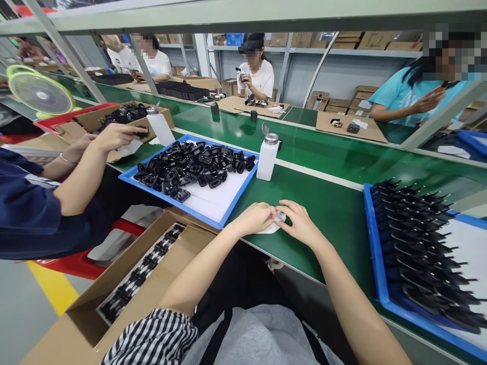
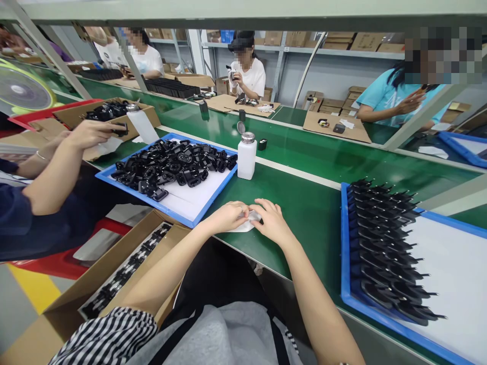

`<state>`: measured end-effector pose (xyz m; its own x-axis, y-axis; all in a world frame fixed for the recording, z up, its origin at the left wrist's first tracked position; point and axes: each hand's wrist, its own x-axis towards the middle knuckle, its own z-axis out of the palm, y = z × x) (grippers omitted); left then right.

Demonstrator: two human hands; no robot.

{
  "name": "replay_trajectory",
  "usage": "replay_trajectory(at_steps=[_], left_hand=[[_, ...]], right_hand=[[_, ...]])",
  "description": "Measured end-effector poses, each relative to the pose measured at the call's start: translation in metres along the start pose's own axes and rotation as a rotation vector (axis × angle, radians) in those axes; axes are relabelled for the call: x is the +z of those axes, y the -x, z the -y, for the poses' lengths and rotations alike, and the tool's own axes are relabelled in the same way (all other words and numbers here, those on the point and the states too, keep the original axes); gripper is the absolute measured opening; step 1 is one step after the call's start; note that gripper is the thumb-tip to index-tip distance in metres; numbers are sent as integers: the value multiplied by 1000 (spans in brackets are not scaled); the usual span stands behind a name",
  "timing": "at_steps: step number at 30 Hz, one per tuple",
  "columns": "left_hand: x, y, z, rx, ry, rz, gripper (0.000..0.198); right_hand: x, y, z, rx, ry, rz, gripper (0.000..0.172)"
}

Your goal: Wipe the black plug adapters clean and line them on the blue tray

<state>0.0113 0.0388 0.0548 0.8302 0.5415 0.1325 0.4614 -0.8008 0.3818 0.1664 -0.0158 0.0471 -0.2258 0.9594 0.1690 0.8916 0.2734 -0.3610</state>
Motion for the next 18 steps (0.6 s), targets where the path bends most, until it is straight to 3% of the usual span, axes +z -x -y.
replay_trajectory(at_steps=[5,10,14,18], left_hand=[[-1,6,-6,50,-142,-55,14],[-4,12,-13,113,-243,-27,19],[-6,14,-10,60,-155,21,16],[-6,16,-4,-15,-4,31,11]], right_hand=[[-3,-1,1,40,-82,61,39],[-8,-7,5,63,-76,257,18],[-12,-13,7,42,-53,321,6],[-15,-15,8,36,-89,364,11]])
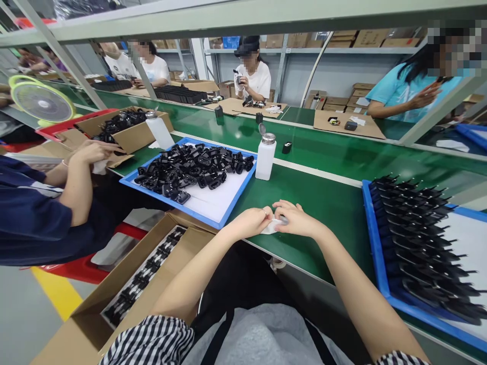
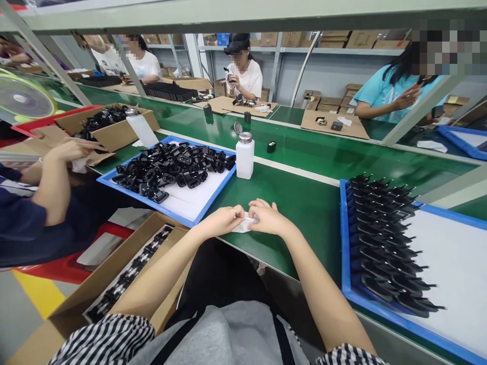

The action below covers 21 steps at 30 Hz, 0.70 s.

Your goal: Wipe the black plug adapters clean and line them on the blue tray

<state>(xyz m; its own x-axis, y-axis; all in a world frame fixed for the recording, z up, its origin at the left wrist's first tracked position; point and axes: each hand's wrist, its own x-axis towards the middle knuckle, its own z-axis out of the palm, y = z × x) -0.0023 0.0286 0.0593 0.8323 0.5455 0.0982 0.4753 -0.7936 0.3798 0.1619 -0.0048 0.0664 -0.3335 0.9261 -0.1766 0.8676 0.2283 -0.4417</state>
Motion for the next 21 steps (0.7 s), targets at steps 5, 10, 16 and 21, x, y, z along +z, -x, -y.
replay_trajectory(at_steps=[5,10,16,21], left_hand=[[2,3,1,-38,101,7,9],[1,6,-2,-85,97,34,16],[4,9,5,-170,89,9,18],[1,12,9,-167,89,-15,14]], right_hand=[[-1,-4,2,-66,-95,44,24],[0,-8,5,-111,-105,80,10],[3,-9,6,-137,-100,-26,19],[1,-3,1,-109,-93,-53,29]])
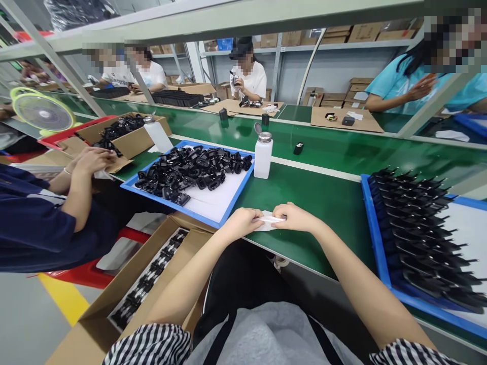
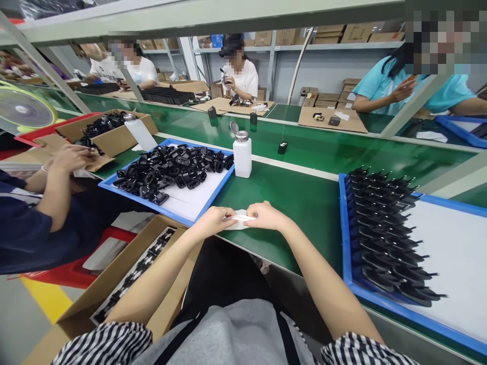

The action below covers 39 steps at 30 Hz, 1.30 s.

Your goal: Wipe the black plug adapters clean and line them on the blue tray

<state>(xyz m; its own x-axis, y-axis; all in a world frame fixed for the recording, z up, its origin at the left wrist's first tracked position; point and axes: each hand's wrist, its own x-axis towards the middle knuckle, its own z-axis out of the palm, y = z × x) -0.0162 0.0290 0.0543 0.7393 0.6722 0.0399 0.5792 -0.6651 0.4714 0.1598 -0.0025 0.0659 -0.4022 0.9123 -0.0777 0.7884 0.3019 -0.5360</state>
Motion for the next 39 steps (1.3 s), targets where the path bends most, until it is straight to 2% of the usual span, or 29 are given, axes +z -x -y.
replay_trajectory(at_steps=[4,6,9,15,18,21,24,28,30,33,36,39], left_hand=[[-8,5,1,29,18,31,21],[-10,7,1,58,50,59,24],[-7,8,2,92,97,65,24],[5,5,1,-33,80,-46,19],[-2,10,2,-64,177,-7,19],[-15,9,4,-86,325,46,19],[-35,-12,5,-105,335,-22,19],[-62,-52,2,-148,276,-181,20],[-69,-59,-1,-123,242,-235,20],[-58,-45,-3,-35,141,-245,20],[-24,-15,-1,34,3,-118,21],[8,12,0,53,-44,-68,22]], right_hand=[[-3,6,-4,90,-128,7,10],[-4,8,-5,129,-148,23,12],[-5,6,-4,151,-124,26,5],[-9,7,-2,155,-118,7,16],[-11,16,-5,128,-170,1,14],[-14,19,-10,92,-321,10,11],[-28,8,-16,138,-423,-110,12],[-59,-12,-19,238,-355,-433,11],[-68,-12,-16,240,-299,-545,11],[-55,3,-14,176,-202,-576,10],[-15,24,-18,153,-76,-389,12],[22,41,-22,133,16,-229,18]])
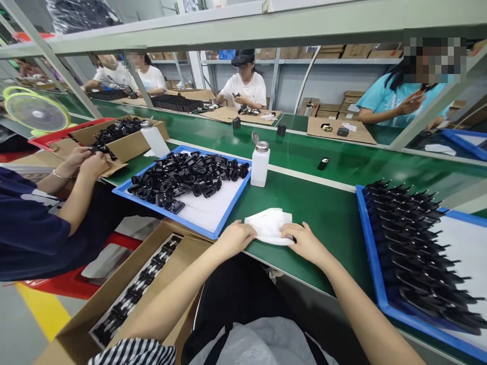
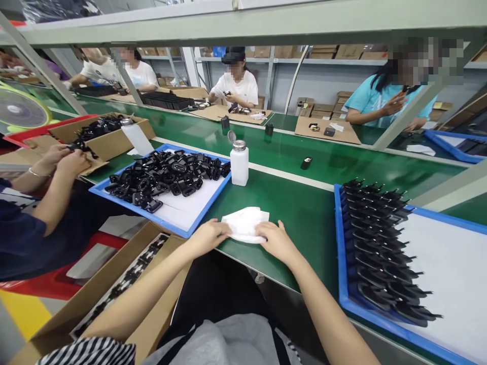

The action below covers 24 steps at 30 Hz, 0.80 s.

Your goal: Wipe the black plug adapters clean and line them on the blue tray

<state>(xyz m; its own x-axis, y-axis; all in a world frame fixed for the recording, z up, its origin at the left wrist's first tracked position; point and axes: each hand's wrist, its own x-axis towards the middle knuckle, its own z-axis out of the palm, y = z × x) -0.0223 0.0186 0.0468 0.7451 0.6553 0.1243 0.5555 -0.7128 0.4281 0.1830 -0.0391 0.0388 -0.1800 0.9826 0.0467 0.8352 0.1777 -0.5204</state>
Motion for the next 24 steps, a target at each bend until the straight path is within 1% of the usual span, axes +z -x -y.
replay_trajectory(at_steps=[1,3,6,9,11,13,15,16,17,19,21,22,24], left_hand=[[6,6,-1,1,-2,1,22],[12,11,-3,-2,-9,1,22],[10,4,-1,-45,-15,-5,20],[5,-15,3,-177,-50,-42,23],[4,-29,4,-260,-88,-95,26],[5,-40,2,-298,-121,-154,31],[9,-48,-3,-249,-145,-176,39],[12,-51,-7,-187,-148,-153,42],[16,-53,-10,-108,-145,-101,46],[26,-55,-14,25,-132,48,57],[35,-56,-16,64,-126,170,67],[39,-57,-16,60,-128,200,69],[44,-57,-15,50,-125,215,70]], right_hand=[[6,5,-1,-15,14,13,18],[10,9,-1,-27,23,20,15],[2,0,-1,32,4,19,11],[-7,-18,-1,200,5,-24,9],[-11,-30,-2,323,40,-60,11],[-15,-40,-5,395,75,-96,18],[-23,-51,-9,427,73,-199,33],[-30,-58,-13,451,57,-282,38],[-38,-66,-17,487,38,-378,40],[-58,-85,-30,589,7,-548,39],[-80,-103,-47,711,10,-634,38],[-91,-111,-57,769,21,-654,38],[-109,-122,-79,876,48,-675,40]])
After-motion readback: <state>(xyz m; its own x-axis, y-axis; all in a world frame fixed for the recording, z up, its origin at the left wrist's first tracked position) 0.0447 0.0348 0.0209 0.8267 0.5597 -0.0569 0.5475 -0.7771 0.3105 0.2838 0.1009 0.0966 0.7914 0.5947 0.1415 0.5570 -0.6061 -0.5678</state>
